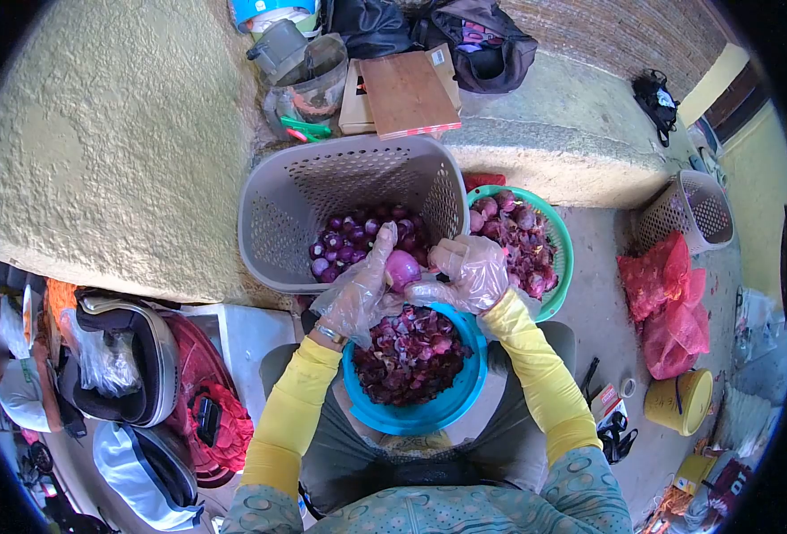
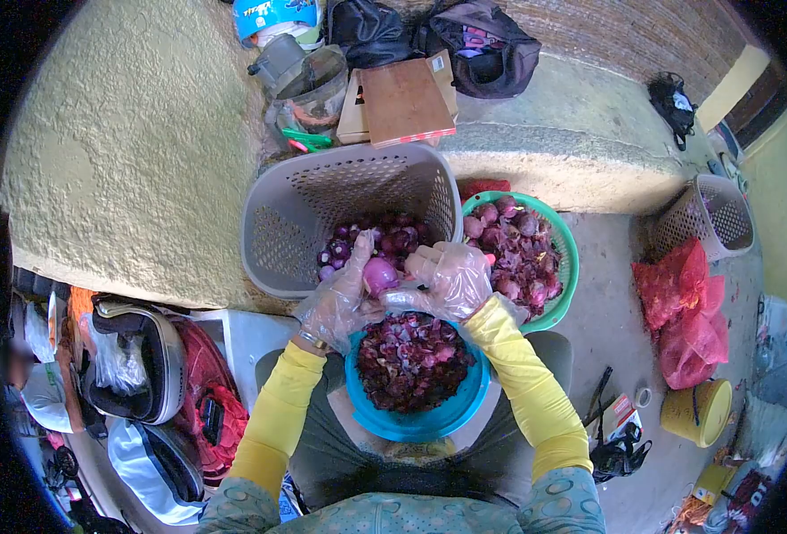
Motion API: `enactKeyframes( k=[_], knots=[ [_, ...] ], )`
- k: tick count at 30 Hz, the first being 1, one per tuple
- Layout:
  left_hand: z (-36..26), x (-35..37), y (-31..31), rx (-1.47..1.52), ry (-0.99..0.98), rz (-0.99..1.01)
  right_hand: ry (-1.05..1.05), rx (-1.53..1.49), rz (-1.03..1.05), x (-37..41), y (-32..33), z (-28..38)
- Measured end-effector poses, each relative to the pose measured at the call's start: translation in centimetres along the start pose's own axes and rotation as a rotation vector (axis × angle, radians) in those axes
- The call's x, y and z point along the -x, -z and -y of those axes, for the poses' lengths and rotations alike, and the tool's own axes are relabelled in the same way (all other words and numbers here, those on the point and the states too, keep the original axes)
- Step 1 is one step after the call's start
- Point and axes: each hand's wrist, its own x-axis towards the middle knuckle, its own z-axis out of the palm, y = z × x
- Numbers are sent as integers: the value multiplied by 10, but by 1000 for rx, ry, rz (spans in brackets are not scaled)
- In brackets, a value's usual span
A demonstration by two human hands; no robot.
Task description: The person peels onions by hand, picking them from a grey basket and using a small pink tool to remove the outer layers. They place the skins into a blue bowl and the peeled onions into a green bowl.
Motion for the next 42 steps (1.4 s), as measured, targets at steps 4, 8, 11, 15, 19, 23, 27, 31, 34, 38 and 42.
enactKeyframes(
  k=[4,8,11,15,19,23,27,31,34,38,42],
  knots=[
    [-5,4,-5,9,-5,-11,18,5,9,-1,1,2],
    [2,-4,4,-15,-7,-3,-59,-40,-36,-1,3,4],
    [5,-8,12,-75,-38,6,-112,-115,-36,3,-2,1],
    [11,-18,13,-55,-131,84,-96,-117,-65,3,-3,1],
    [41,-48,41,-136,-229,78,-64,-92,-38,4,-5,1],
    [13,-21,22,0,-72,126,-24,-50,-3,2,-7,3],
    [22,-31,21,143,-131,138,-19,-10,56,2,-9,4],
    [17,-32,24,271,-129,191,-2,4,112,2,-2,12],
    [8,-23,12,340,-131,74,1,-17,228,7,1,11],
    [8,-25,15,469,-112,42,-39,-22,455,11,9,23],
    [17,-35,26,588,-140,72,-196,-82,718,15,14,35]
  ],
)
